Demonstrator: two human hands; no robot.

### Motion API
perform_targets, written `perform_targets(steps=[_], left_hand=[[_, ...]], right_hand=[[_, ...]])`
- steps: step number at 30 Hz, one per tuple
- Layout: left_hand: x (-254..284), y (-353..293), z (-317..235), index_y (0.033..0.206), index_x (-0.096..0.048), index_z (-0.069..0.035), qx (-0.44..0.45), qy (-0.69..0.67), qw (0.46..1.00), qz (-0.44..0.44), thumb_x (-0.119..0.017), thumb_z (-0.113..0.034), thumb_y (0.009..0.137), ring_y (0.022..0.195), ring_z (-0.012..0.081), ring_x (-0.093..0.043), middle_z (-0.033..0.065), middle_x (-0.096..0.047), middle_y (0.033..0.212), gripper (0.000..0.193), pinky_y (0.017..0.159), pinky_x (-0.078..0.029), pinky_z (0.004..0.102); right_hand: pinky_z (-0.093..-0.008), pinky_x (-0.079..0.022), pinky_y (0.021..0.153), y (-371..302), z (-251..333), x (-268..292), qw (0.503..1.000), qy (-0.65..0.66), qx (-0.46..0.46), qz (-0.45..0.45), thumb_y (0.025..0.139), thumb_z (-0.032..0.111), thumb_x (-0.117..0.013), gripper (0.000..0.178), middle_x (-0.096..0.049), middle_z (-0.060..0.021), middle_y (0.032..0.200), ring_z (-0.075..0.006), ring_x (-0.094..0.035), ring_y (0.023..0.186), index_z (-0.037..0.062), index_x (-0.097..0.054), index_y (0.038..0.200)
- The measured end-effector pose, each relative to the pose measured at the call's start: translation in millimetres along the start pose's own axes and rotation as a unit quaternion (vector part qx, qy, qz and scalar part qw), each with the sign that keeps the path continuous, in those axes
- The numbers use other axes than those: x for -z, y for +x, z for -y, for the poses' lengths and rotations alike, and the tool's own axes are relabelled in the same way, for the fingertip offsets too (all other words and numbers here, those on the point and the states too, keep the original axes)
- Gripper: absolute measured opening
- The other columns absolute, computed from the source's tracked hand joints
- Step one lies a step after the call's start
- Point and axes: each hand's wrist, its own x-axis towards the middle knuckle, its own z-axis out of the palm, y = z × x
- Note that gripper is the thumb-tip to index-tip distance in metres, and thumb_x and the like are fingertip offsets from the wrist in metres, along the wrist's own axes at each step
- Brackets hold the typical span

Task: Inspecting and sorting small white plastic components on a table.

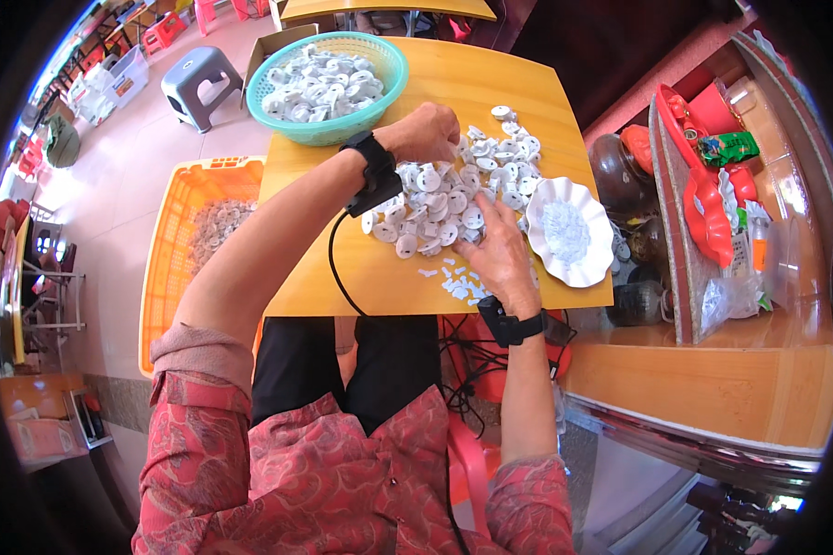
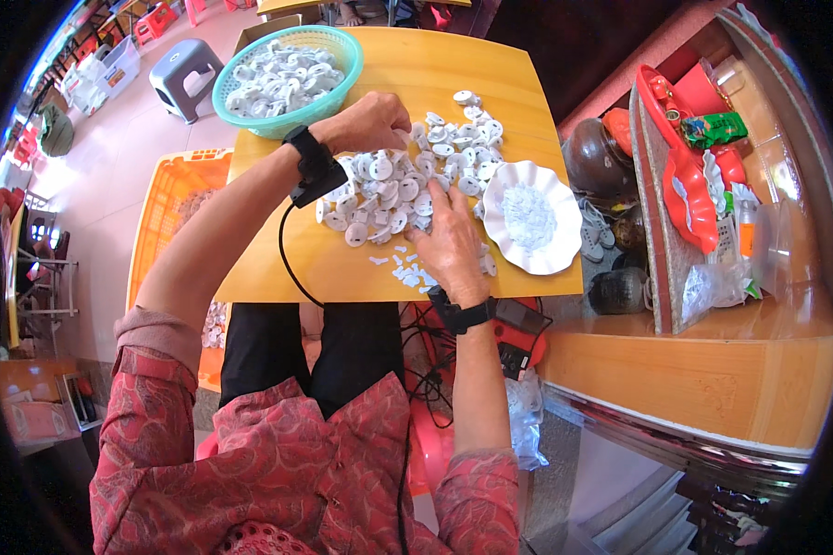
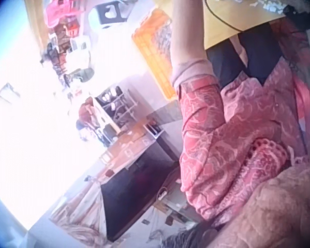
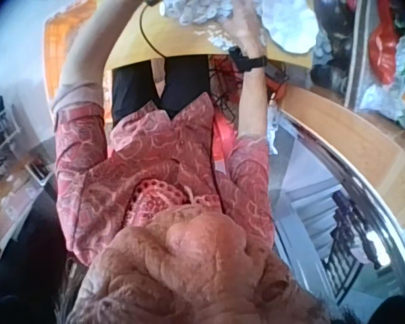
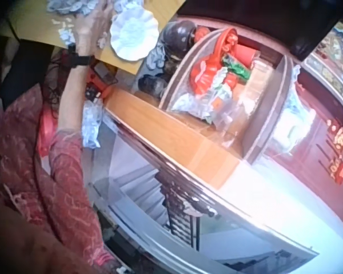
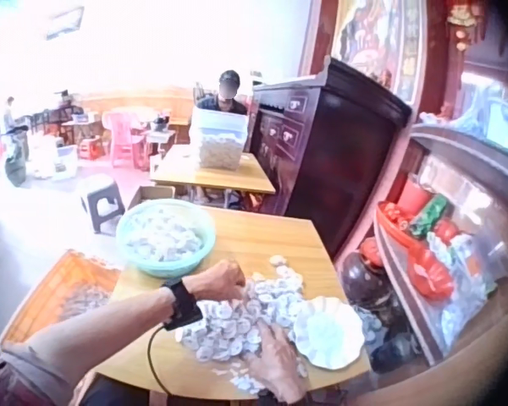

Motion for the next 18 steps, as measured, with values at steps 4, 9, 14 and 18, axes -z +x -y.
perform_targets(steps=[4, 9, 14, 18], left_hand=[[7, -41, -13, 0.088, -0.071, 0.004, -0.069, -0.082, 0.981, -0.164, -0.072, -0.012, 0.076, 0.077, 0.0294, -0.069, 0.0162, -0.069, 0.086, 0.02, 0.072, -0.055, 0.0354], [9, -110, -45, 0.1, -0.068, 0.005, 0.01, -0.295, 0.938, -0.18, -0.071, -0.014, 0.087, 0.081, 0.0161, -0.068, 0.0092, -0.069, 0.09, 0.023, 0.074, -0.054, 0.0283], [-17, -193, -72, 0.108, -0.065, 0.003, 0.084, -0.614, 0.761, -0.191, -0.064, -0.013, 0.095, 0.09, 0.0185, -0.069, 0.0109, -0.069, 0.102, 0.021, 0.079, -0.057, 0.0298], [-55, -233, -87, 0.108, -0.066, 0.002, 0.136, -0.682, 0.685, -0.219, -0.064, -0.011, 0.095, 0.092, 0.019, -0.07, 0.0109, -0.069, 0.108, 0.019, 0.077, -0.058, 0.0294]], right_hand=[[-0.0435, -0.046, 0.099, -5, -4, 1, 1.0, 0.017, 0.004, 0.003, 0.072, 0.01, -0.079, 0.074, -0.049, -0.0246, 0.133, -0.0415, -0.053, 0.119, -0.0017, -0.047, 0.138], [-0.0429, -0.049, 0.093, -23, -2, 20, 0.996, -0.021, 0.024, -0.085, 0.079, 0.006, -0.073, 0.056, -0.054, -0.0245, 0.122, -0.0395, -0.058, 0.109, -0.0029, -0.054, 0.13], [-0.0431, -0.051, 0.078, -64, 19, 22, 0.995, -0.023, 0.04, -0.087, 0.084, 0.004, -0.067, 0.021, -0.06, -0.0172, 0.104, -0.0361, -0.062, 0.092, 0.0012, -0.065, 0.105], [-0.0423, -0.051, 0.076, -91, 40, -10, 0.99, 0.015, 0.106, -0.087, 0.085, 0.002, -0.065, 0.016, -0.058, -0.0151, 0.1, -0.0345, -0.061, 0.089, 0.0021, -0.065, 0.102]])
